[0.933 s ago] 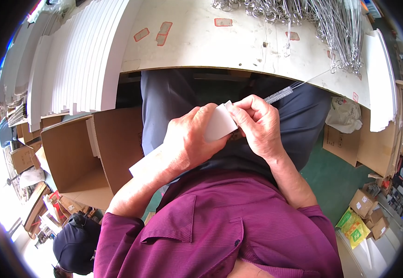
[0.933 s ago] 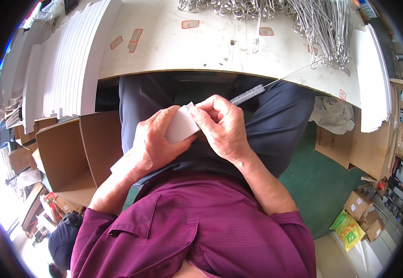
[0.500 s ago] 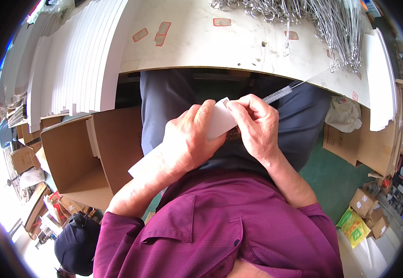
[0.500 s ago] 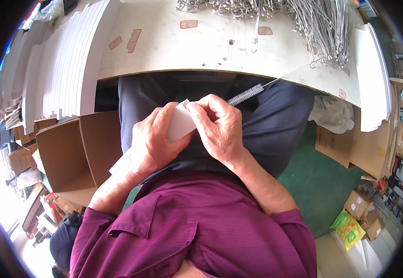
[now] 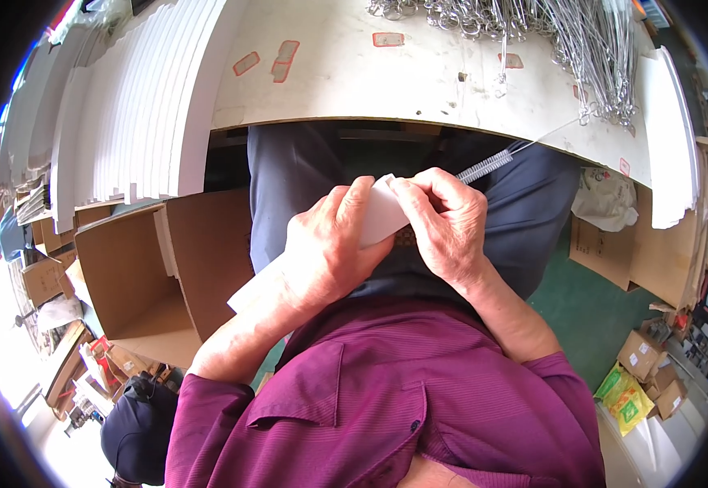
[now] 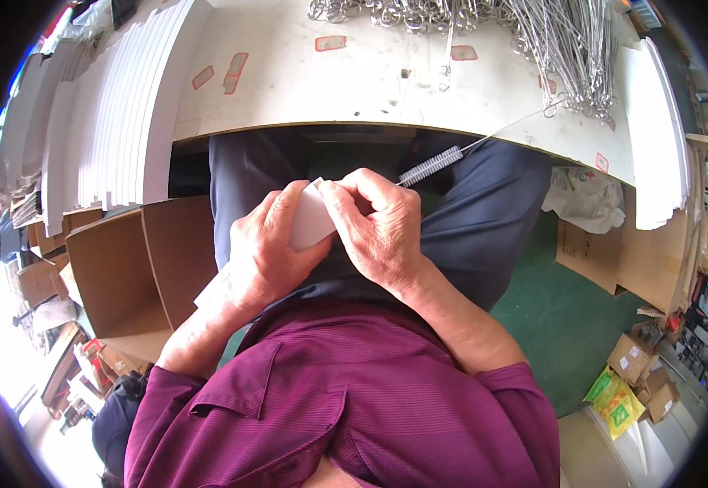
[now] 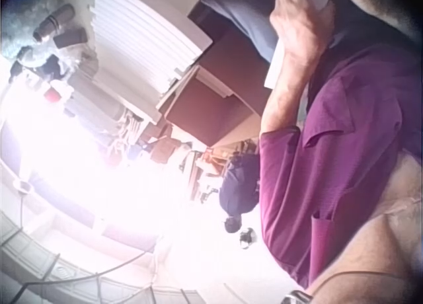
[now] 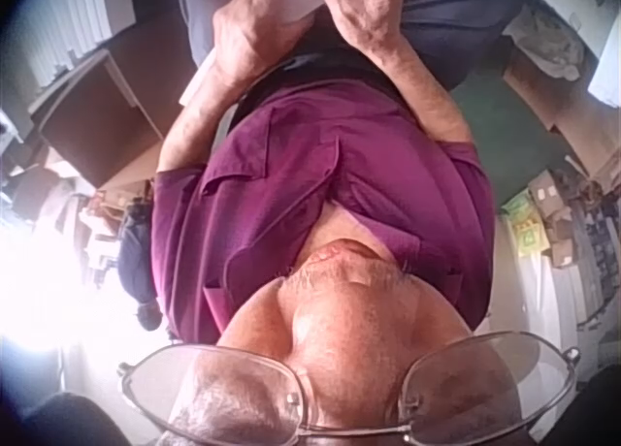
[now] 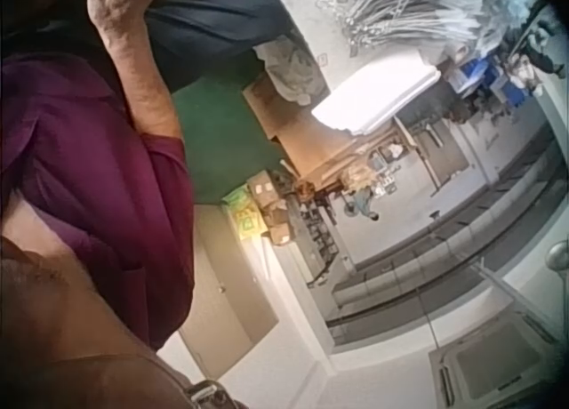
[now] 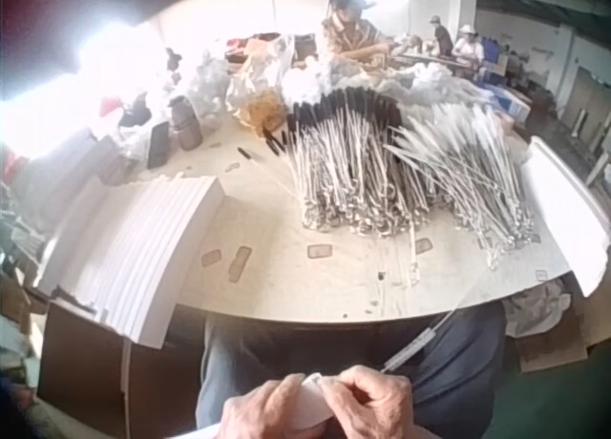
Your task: Group multiple wire brushes and insert them into a cardboard box.
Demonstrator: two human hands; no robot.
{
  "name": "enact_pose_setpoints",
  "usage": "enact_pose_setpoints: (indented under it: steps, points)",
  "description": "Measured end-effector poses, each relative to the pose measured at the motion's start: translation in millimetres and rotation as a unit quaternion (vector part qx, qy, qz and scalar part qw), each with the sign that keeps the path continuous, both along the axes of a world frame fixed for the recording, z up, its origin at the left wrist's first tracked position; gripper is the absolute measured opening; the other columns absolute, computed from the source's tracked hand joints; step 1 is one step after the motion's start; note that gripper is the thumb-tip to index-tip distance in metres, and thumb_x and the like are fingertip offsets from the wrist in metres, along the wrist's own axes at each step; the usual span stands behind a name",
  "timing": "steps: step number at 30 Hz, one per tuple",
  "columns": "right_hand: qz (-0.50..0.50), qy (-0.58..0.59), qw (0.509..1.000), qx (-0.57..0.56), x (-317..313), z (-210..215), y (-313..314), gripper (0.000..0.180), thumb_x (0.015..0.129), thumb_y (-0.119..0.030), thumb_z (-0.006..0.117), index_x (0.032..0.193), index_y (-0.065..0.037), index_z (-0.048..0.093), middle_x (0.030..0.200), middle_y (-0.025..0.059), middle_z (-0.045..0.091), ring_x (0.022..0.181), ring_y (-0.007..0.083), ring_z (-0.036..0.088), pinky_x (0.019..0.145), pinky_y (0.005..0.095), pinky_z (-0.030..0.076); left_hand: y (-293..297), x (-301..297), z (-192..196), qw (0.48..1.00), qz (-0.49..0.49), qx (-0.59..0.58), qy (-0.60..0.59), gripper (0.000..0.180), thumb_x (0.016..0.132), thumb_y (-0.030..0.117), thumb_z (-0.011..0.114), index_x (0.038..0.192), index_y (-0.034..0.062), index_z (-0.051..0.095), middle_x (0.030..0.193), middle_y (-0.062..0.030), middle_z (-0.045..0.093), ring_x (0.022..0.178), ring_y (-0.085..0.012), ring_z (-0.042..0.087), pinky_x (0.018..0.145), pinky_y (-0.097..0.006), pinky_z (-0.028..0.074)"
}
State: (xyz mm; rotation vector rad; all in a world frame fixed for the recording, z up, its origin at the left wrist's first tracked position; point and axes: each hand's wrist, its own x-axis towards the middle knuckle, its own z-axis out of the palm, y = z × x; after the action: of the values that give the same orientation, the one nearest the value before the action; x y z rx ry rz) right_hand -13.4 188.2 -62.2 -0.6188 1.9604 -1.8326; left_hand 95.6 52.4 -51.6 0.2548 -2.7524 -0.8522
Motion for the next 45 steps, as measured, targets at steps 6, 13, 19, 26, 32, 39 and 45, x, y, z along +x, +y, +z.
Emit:
enact_pose_setpoints:
  steps: [6, 13, 19, 26, 32, 39, 45]
  points:
    - [0.010, -0.059, 0.998, 0.007, -5.1, -0.8, 4.4, 0.024, 0.096, -0.010, 0.074, 0.077, 0.000, 0.065, 0.063, -0.0039, 0.057, 0.062, -0.0006, 0.047, 0.052, 0.0222, 0.039, 2.5, -0.9, -1.5, 1.000, -0.013, 0.006, -0.003, 0.064, 0.068, 0.011, 0.087, 0.124, -0.0022, 0.059, 0.095, -0.0168, 0.070, 0.080, -0.0335, 0.073, 0.068, -0.040, 0.061]
    - [0.013, -0.031, 0.999, 0.026, -9.6, 2.6, -0.7, 0.026, 0.096, -0.011, 0.075, 0.075, -0.001, 0.063, 0.063, -0.0038, 0.057, 0.061, -0.0004, 0.047, 0.052, 0.0225, 0.040, 1.5, -2.4, -2.7, 1.000, -0.004, -0.001, -0.002, 0.065, 0.068, 0.011, 0.088, 0.124, -0.0023, 0.059, 0.095, -0.0166, 0.071, 0.080, -0.0335, 0.073, 0.068, -0.040, 0.062]
    - [0.035, -0.083, 0.995, 0.033, -12.9, -2.0, 8.9, 0.024, 0.096, -0.010, 0.074, 0.077, 0.000, 0.064, 0.064, -0.0027, 0.059, 0.062, 0.0003, 0.049, 0.054, 0.0227, 0.042, 1.8, -2.1, -3.8, 0.998, -0.009, 0.049, -0.032, 0.062, 0.068, 0.013, 0.089, 0.122, -0.0005, 0.061, 0.098, -0.0166, 0.072, 0.082, -0.0339, 0.074, 0.070, -0.041, 0.062]
    - [0.037, -0.115, 0.992, 0.034, -9.4, -2.9, 10.8, 0.023, 0.095, -0.009, 0.074, 0.077, -0.001, 0.064, 0.064, -0.0012, 0.062, 0.062, 0.0007, 0.051, 0.054, 0.0231, 0.043, 4.1, 2.0, -7.1, 0.999, -0.011, 0.030, -0.024, 0.060, 0.069, 0.014, 0.088, 0.121, 0.0006, 0.062, 0.099, -0.0159, 0.073, 0.083, -0.0341, 0.074, 0.070, -0.042, 0.062]
    - [0.026, -0.033, 0.998, 0.048, 0.3, -4.2, 4.6, 0.023, 0.095, -0.008, 0.074, 0.076, -0.001, 0.063, 0.065, -0.0056, 0.056, 0.063, -0.0008, 0.046, 0.053, 0.0217, 0.038, 8.1, 5.6, -10.9, 1.000, -0.019, 0.001, 0.007, 0.062, 0.070, 0.015, 0.085, 0.124, -0.0004, 0.058, 0.090, -0.0143, 0.069, 0.074, -0.0310, 0.072, 0.059, -0.040, 0.060]
    - [0.030, 0.065, 0.997, 0.019, 3.6, 0.8, 8.6, 0.012, 0.098, -0.009, 0.071, 0.094, 0.002, 0.069, 0.074, 0.0100, 0.068, 0.066, 0.0110, 0.064, 0.060, 0.0278, 0.051, 4.9, -5.8, 1.0, 0.996, 0.023, 0.088, -0.019, 0.058, 0.072, 0.017, 0.084, 0.121, -0.0002, 0.061, 0.099, -0.0178, 0.072, 0.085, -0.0356, 0.073, 0.072, -0.043, 0.062]
    - [0.097, 0.047, 0.994, 0.022, 3.8, 7.9, 12.9, 0.037, 0.098, -0.016, 0.072, 0.126, 0.008, 0.066, 0.107, 0.0237, 0.075, 0.094, 0.0271, 0.076, 0.080, 0.0328, 0.060, -0.1, -5.9, 7.8, 0.991, 0.030, 0.133, -0.013, 0.056, 0.072, 0.018, 0.085, 0.120, -0.0017, 0.063, 0.105, -0.0202, 0.073, 0.092, -0.0361, 0.074, 0.078, -0.042, 0.062]
